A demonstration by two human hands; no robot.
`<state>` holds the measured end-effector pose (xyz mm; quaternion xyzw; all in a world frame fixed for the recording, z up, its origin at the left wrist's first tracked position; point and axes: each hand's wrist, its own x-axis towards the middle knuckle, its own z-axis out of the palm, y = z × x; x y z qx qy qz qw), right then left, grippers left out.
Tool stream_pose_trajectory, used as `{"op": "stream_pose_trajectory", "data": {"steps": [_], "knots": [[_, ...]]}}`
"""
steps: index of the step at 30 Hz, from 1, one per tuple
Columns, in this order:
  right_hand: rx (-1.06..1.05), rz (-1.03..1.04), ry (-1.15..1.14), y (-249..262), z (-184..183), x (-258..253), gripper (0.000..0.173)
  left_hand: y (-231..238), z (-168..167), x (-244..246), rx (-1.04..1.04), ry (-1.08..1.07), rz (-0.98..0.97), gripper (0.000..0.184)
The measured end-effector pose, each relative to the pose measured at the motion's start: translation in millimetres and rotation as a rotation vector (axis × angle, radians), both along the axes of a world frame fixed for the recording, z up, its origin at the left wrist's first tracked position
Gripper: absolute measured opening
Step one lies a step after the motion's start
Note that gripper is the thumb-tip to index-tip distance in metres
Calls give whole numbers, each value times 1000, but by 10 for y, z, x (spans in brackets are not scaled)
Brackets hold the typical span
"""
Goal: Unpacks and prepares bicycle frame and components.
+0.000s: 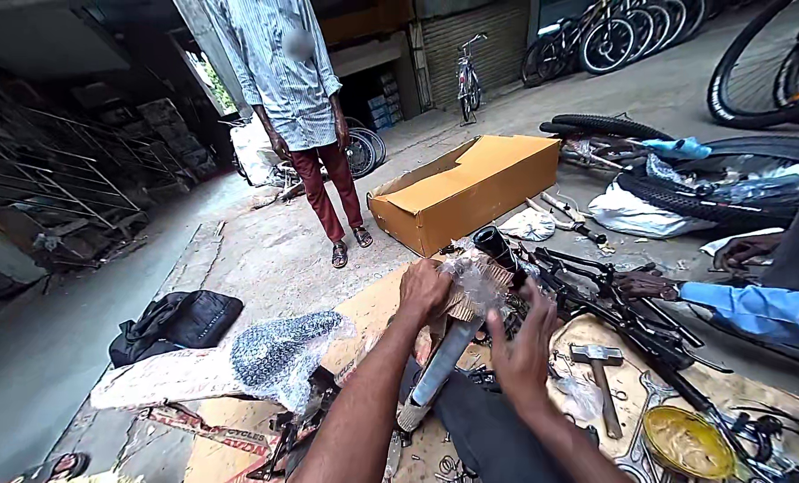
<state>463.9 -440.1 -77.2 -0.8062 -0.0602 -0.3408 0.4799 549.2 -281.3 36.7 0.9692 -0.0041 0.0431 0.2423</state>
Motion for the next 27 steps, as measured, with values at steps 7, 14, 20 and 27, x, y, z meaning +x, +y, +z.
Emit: {"op": "stream_pose_trajectory", "data": {"steps": [7,14,20,27], "knots": [[1168,460,524,889,-74,64,28,-335,671,-84,366,-68,-124,14],[1465,198,543,851,211,215,18,301,-441,-197,-282,-229,-175,50],[1268,188,530,666,308,57,16,485,-1165,-554,-272,-495,-113,56],[1117,368,668,417,856,284,15,560,-1136,-454,-283,-519,-306,73]]}}
